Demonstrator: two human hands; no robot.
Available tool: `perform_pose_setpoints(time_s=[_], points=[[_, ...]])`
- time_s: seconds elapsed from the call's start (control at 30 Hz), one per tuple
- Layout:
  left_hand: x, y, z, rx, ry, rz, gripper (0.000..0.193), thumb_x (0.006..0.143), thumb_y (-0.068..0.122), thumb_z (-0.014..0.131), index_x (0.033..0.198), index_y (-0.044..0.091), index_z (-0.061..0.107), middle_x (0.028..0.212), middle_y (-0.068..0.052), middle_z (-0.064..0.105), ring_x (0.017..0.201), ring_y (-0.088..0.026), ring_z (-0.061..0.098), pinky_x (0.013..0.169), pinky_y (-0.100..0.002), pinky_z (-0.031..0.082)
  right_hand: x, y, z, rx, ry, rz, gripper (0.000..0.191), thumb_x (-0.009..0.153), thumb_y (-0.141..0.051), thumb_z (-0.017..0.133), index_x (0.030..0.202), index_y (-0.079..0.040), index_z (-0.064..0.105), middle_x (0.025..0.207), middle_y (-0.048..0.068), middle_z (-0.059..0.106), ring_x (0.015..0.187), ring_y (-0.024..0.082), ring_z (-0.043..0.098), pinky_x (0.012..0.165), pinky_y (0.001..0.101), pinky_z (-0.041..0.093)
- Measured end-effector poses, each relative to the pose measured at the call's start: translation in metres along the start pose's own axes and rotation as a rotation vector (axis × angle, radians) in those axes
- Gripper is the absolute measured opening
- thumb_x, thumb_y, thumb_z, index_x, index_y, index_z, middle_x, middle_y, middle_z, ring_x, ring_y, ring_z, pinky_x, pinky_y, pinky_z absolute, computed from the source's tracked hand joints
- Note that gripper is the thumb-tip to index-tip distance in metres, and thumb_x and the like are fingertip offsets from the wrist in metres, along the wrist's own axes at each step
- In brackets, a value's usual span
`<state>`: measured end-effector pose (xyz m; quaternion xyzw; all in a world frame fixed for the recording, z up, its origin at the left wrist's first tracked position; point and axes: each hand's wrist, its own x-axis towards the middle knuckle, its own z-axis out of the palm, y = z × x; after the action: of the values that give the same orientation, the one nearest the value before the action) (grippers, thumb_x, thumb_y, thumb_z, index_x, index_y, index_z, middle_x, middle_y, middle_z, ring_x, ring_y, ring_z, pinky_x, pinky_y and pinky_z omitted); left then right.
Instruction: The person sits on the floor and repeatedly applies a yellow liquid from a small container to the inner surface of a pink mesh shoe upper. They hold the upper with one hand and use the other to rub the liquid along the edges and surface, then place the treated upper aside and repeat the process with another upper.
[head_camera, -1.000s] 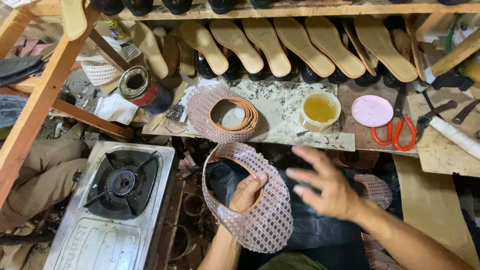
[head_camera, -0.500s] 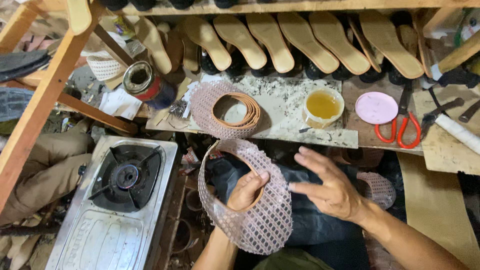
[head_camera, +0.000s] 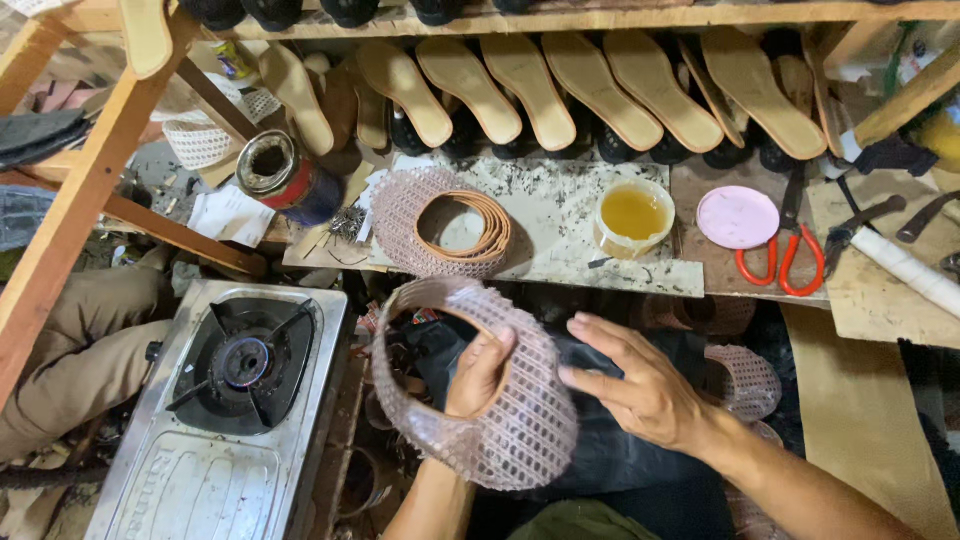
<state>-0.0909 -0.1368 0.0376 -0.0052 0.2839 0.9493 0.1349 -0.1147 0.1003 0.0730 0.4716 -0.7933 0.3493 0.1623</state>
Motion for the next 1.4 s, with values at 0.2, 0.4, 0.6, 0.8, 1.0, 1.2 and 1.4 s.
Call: perform_pose_setpoints(time_s=[0.2,0.4,0.6,0.8,1.0,1.2,1.4], points=[[-0.004,0.013,0.011,0.091,0.12,0.092,0.023,0.108,0.024,0.053,0.113,0.003,0.06,0.096,-0.008,0.07,0.081,-0.016,0.069,0.071,-0.031,0.057,0.005,-0.016,0.01,0.601,-0.018,0.512,0.054,0.085,-0.002,0.072,0.137,-0.004,0.057,0.145,0.016,0.051,0.098,0.019,0.074,0.082,0.0305,0.064],[-0.021,0.017,0.006,0.238,-0.034,-0.268,0.035,0.107,0.023,0.055,0.119,-0.008,0.066,0.097,-0.013,0.073,0.08,-0.018,0.071,0.071,-0.031,0.057,0.018,0.006,-0.001,0.466,-0.114,0.701,0.058,0.08,-0.014,0.077,0.135,-0.007,0.06,0.133,0.011,0.063,0.084,0.014,0.073,0.076,0.0291,0.062],[-0.025,-0.002,-0.008,0.158,0.089,-0.29,0.035,0.101,0.021,0.055,0.115,-0.009,0.066,0.101,-0.018,0.076,0.085,-0.025,0.076,0.079,-0.037,0.062,0.049,0.094,-0.032,-0.29,0.148,0.332,0.045,0.085,-0.029,0.08,0.12,-0.003,0.071,0.149,0.021,0.053,0.132,0.042,0.056,0.108,0.0458,0.048],[-0.028,0.001,-0.01,0.113,0.055,-0.241,0.034,0.102,0.02,0.056,0.116,-0.009,0.067,0.101,-0.017,0.076,0.085,-0.024,0.075,0.079,-0.036,0.062,0.045,0.131,-0.041,-0.437,0.087,0.261,0.043,0.071,-0.035,0.087,0.1,-0.004,0.079,0.152,0.024,0.048,0.137,0.053,0.041,0.111,0.0555,0.034],[-0.02,0.023,0.002,0.1,-0.012,-0.204,0.032,0.105,0.016,0.057,0.119,-0.011,0.066,0.104,-0.018,0.075,0.088,-0.024,0.075,0.081,-0.036,0.061,0.025,0.086,-0.036,0.073,0.088,0.483,0.016,0.086,-0.02,0.076,0.085,-0.005,0.075,0.149,0.012,0.059,0.146,0.034,0.05,0.12,0.0472,0.04],[-0.015,0.024,0.02,0.079,-0.012,-0.311,0.033,0.101,0.015,0.055,0.121,-0.009,0.065,0.106,-0.016,0.076,0.091,-0.021,0.076,0.084,-0.034,0.062,0.007,0.007,-0.018,0.249,-0.024,0.143,0.044,0.078,-0.001,0.069,0.12,-0.009,0.072,0.157,0.022,0.04,0.146,0.039,0.04,0.119,0.0463,0.037],[-0.02,0.008,0.026,0.085,-0.149,-0.376,0.027,0.104,0.011,0.057,0.123,-0.007,0.065,0.106,-0.013,0.074,0.089,-0.019,0.074,0.083,-0.033,0.06,0.013,0.009,-0.012,0.179,-0.008,0.053,0.055,0.072,0.01,0.067,0.122,-0.012,0.072,0.158,0.023,0.04,0.149,0.042,0.039,0.121,0.0479,0.035]])
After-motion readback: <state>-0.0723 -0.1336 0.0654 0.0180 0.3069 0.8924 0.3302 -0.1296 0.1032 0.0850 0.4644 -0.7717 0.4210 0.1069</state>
